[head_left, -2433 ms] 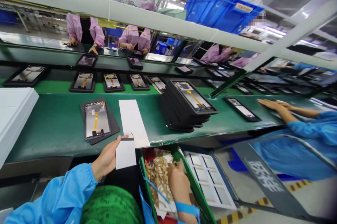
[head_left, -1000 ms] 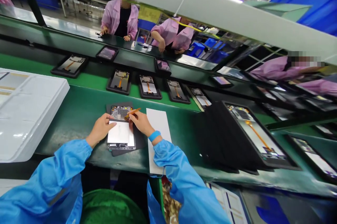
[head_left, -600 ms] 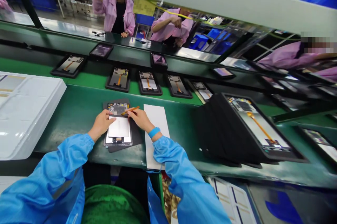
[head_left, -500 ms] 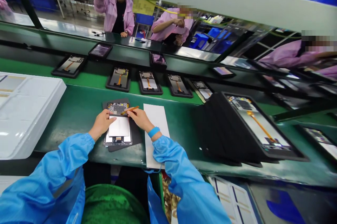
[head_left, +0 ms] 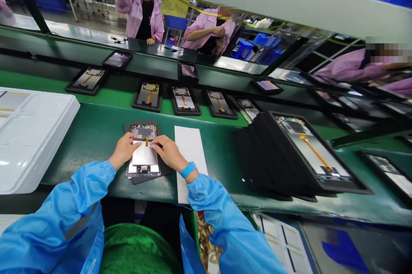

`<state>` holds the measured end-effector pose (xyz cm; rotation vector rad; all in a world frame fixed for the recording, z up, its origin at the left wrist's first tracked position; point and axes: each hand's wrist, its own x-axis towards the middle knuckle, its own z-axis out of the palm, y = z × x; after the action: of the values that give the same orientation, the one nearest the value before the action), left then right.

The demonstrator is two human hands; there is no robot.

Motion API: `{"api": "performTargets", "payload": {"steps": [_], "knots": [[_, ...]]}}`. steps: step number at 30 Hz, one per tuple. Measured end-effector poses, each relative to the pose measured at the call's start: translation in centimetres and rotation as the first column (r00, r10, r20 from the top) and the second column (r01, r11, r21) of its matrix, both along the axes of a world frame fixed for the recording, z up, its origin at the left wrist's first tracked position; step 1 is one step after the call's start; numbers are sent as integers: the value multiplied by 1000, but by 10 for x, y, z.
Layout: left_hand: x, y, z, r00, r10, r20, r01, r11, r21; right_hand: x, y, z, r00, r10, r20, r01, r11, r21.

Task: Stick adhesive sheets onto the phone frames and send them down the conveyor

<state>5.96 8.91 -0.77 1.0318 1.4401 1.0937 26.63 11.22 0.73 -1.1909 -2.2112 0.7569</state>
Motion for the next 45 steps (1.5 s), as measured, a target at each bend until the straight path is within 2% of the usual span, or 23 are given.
{"api": "performTargets", "payload": {"steps": [4, 10, 15, 24, 27, 31, 34, 38, 40, 43, 45], "knots": [[-1, 1, -4, 999, -8, -38, 8, 1000, 17, -2, -9, -3, 994, 64, 89, -66, 998, 24], [-9, 4, -9, 985, -22, -169, 32, 998, 54, -2, -14, -5, 988, 70, 139, -76, 996, 39], [-11, 3, -6, 961, -29, -274, 45, 998, 51, -1, -17, -1, 991, 69, 118, -72, 997, 25], [-7, -3, 4, 885, -64, -461, 88, 996, 31, 1, -19, -6, 988, 72, 133, -74, 997, 10], [-7, -5, 10, 812, -72, -579, 96, 995, 11, 0, -19, -5, 988, 74, 138, -76, 997, 5], [-8, -7, 13, 635, -131, -761, 155, 987, -40, -1, -19, -3, 985, 69, 157, -70, 998, 1], [-10, -8, 11, 615, -144, -775, 194, 981, -28, -2, -19, -3, 983, 58, 172, -58, 998, -5], [-12, -10, 7, 575, -84, -814, 211, 976, 48, -4, -20, -5, 979, 55, 196, -55, 998, -4], [-14, -12, 3, 538, -30, -842, 176, 981, 77, -5, -20, -6, 976, 52, 210, -54, 999, 5], [-15, -18, -8, 464, 85, -882, 105, 983, 150, -3, -21, -8, 968, -73, 242, 65, 997, 41], [-12, -22, -17, 454, 121, -883, 89, 980, 180, -2, -21, -7, 942, -177, 284, 177, 984, 23]]}}
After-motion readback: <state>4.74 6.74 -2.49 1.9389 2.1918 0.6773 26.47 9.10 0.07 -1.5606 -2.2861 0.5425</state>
